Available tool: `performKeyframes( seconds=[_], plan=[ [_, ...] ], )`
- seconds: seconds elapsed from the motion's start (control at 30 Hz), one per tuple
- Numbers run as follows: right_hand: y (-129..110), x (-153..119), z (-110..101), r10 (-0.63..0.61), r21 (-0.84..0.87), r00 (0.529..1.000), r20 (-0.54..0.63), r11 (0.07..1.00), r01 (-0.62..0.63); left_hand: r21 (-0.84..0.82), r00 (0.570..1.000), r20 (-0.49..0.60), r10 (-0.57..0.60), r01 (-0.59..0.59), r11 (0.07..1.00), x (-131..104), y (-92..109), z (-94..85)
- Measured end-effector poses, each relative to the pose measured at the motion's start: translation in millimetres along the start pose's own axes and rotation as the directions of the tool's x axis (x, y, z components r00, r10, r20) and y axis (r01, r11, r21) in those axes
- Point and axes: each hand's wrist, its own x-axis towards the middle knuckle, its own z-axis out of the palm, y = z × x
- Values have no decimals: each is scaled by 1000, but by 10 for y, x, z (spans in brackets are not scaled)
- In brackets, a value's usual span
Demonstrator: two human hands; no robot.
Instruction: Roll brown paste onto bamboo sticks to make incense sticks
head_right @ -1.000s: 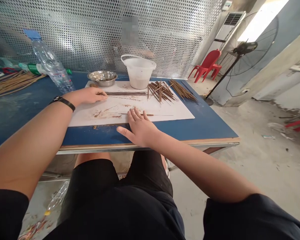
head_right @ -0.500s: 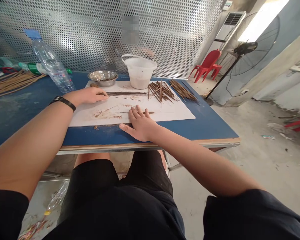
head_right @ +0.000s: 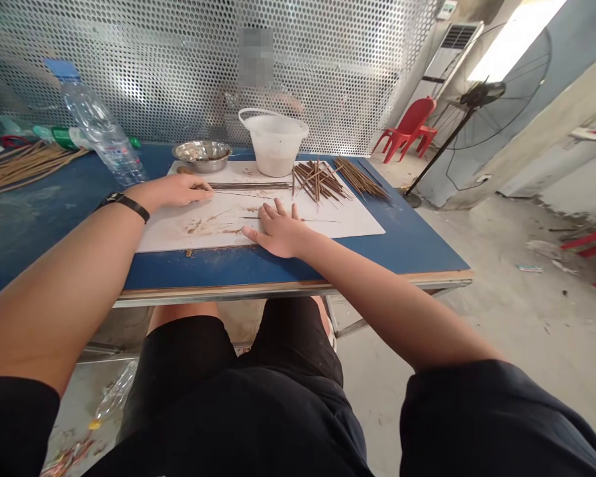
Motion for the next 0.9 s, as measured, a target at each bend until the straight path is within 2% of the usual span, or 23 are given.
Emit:
performKeyframes(
  seconds=[0.1, 0.27, 0.37, 0.5, 0.7, 0.8, 0.9],
  plan=[
    [13, -77, -3, -27, -12, 1000, 3, 1000, 27, 2, 1000, 1, 8, -8, 1000, 0, -3, -3],
    [-35, -469, 63, -97, 15, 995, -17, 995, 98, -7, 1000, -1, 2, -2, 1000, 6, 2, -10],
    [-55, -564, 95, -106, 32, 994, -14, 994, 107, -6, 1000, -1, 4, -4, 1000, 30, -10, -3],
    [15, -363, 52, -62, 2, 998, -16, 998, 62, -5, 1000, -11, 1, -1, 1000, 55, -37, 11],
    [197, 22, -156, -2, 21, 999, -53, 1000, 3, 1, 1000, 7, 2, -2, 1000, 2, -11, -2],
    [163, 2, -127, 21, -15, 999, -39, 1000, -21, 4, 1000, 7, -11, 11, 1000, -14, 10, -10],
    [55, -166, -21, 32, -46, 999, -16, 998, -33, 3, 1000, -4, -13, 13, 1000, -1, 2, -6]
  ],
)
